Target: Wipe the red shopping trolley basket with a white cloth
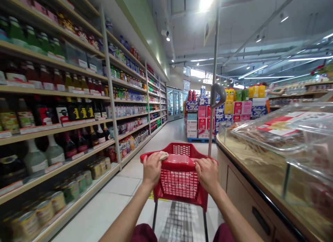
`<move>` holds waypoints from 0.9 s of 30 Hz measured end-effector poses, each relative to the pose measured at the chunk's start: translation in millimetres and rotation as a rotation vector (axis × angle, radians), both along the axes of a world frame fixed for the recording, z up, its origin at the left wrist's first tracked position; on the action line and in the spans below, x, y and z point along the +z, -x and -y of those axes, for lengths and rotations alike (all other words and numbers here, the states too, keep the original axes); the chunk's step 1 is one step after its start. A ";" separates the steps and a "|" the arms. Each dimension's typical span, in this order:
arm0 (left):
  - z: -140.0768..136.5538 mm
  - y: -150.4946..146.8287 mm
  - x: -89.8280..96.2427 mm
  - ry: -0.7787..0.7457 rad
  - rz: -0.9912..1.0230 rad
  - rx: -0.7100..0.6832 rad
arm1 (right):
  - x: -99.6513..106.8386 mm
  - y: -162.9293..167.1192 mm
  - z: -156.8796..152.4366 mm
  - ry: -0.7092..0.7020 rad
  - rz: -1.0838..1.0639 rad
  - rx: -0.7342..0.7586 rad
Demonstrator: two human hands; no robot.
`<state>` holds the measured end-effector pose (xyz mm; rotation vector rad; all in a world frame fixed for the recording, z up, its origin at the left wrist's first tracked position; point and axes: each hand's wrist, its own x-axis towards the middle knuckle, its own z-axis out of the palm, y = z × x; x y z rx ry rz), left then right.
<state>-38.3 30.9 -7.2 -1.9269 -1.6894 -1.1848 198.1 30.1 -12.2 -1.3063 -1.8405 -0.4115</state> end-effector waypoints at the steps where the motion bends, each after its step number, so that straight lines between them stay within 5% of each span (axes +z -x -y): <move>1: 2.0 -13.8 1.1 -0.004 -0.029 -0.061 | -0.4 -0.5 0.4 -0.007 0.007 0.003; 4: 7.0 -35.5 5.0 -0.021 -0.132 -0.180 | -1.7 -3.9 1.1 -0.020 0.026 0.012; 9: 6.7 -46.5 6.9 -0.046 -0.089 -0.104 | -2.7 -8.6 1.1 -0.027 -0.004 -0.018; 14: 10.4 -83.6 5.5 -0.086 -0.222 -0.298 | -2.6 -15.4 -0.1 -0.022 0.002 -0.030; 21: 2.6 -53.6 5.3 -0.050 -0.011 0.013 | -1.2 -15.4 1.5 -0.029 -0.030 -0.032; 27: 10.9 -110.0 6.4 -0.060 -0.173 -0.274 | -1.3 -13.9 2.6 -0.040 -0.023 -0.014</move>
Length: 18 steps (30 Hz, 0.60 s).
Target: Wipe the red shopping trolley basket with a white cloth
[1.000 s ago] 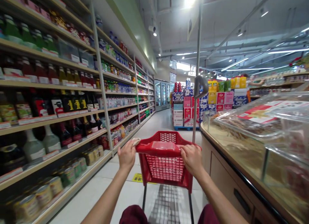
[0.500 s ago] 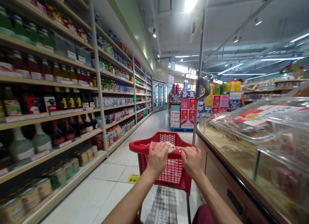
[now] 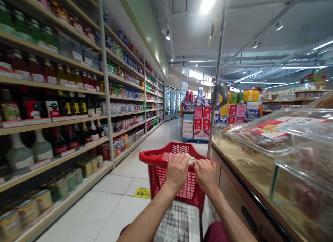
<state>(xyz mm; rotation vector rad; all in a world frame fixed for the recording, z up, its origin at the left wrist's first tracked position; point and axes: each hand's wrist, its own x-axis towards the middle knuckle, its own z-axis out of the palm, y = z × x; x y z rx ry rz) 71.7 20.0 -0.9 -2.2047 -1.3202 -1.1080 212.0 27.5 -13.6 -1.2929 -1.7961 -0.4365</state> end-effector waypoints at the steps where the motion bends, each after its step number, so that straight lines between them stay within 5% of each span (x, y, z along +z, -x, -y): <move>1: 0.2 -0.7 1.0 -0.002 0.006 -0.001 | 0.1 -1.1 0.5 0.000 0.008 0.007; 8: -12.7 52.5 7.4 0.093 0.208 0.280 | -0.2 -0.3 2.9 0.009 0.011 0.003; 14: -3.2 13.3 3.6 0.003 -0.014 -0.050 | -0.8 -1.7 1.9 -0.050 0.029 0.002; 18: -5.9 36.6 0.2 -0.020 -0.070 -0.086 | -1.4 -8.0 2.7 -0.072 0.052 0.023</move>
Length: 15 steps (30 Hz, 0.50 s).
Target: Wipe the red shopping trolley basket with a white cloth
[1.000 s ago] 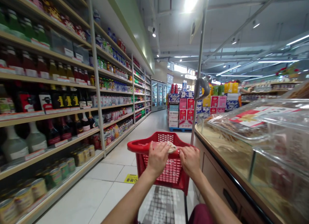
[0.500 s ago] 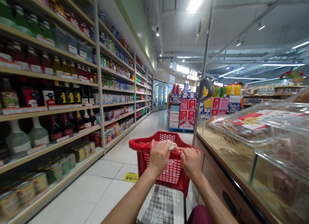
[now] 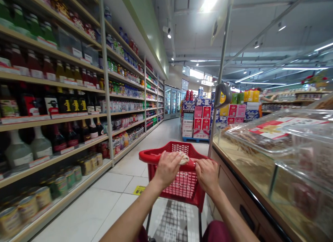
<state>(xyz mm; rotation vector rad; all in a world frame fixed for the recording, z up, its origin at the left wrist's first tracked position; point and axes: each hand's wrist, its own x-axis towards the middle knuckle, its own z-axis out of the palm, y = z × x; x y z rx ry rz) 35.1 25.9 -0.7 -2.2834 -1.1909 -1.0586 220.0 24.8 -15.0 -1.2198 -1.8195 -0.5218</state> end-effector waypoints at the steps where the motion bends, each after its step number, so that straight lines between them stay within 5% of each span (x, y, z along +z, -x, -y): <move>1: -2.9 11.2 -0.4 0.007 0.028 0.047 | -0.3 -0.6 0.2 0.001 -0.002 0.000; 5: -9.7 24.2 -1.4 0.022 0.216 0.241 | -1.0 1.2 0.3 -0.004 -0.030 -0.015; 11: 1.1 -25.8 -2.3 -0.064 0.028 -0.085 | -1.0 -0.9 0.2 -0.005 -0.014 -0.008; 15: -6.9 19.3 -5.0 -0.092 0.005 -0.034 | -0.5 -4.0 1.2 0.003 -0.012 -0.015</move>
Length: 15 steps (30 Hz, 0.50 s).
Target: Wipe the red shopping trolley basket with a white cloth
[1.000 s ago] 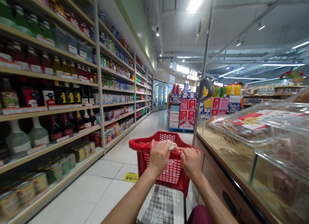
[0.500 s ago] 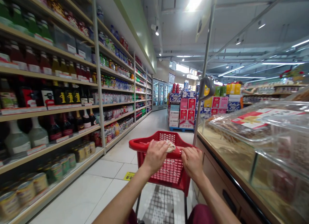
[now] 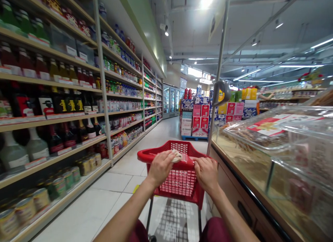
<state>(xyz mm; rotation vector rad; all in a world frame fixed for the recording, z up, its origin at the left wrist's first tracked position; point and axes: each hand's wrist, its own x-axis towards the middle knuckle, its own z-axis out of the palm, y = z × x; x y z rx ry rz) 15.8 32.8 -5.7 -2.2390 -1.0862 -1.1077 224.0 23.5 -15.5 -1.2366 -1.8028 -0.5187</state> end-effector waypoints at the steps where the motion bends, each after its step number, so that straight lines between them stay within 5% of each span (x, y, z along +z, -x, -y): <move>1: -3.9 17.5 -0.9 0.001 0.031 0.067 | 0.1 0.1 0.3 -0.001 -0.002 -0.003; 5: -12.3 55.6 -4.5 0.042 0.171 0.336 | 0.2 2.8 0.9 -0.013 -0.006 -0.005; 11: -4.5 30.9 -7.0 0.038 0.102 0.151 | -0.8 -3.5 -0.2 -0.030 -0.023 0.005; 15: -9.2 57.1 -4.8 0.054 0.167 0.296 | -2.2 -11.6 -0.9 -0.005 -0.029 0.014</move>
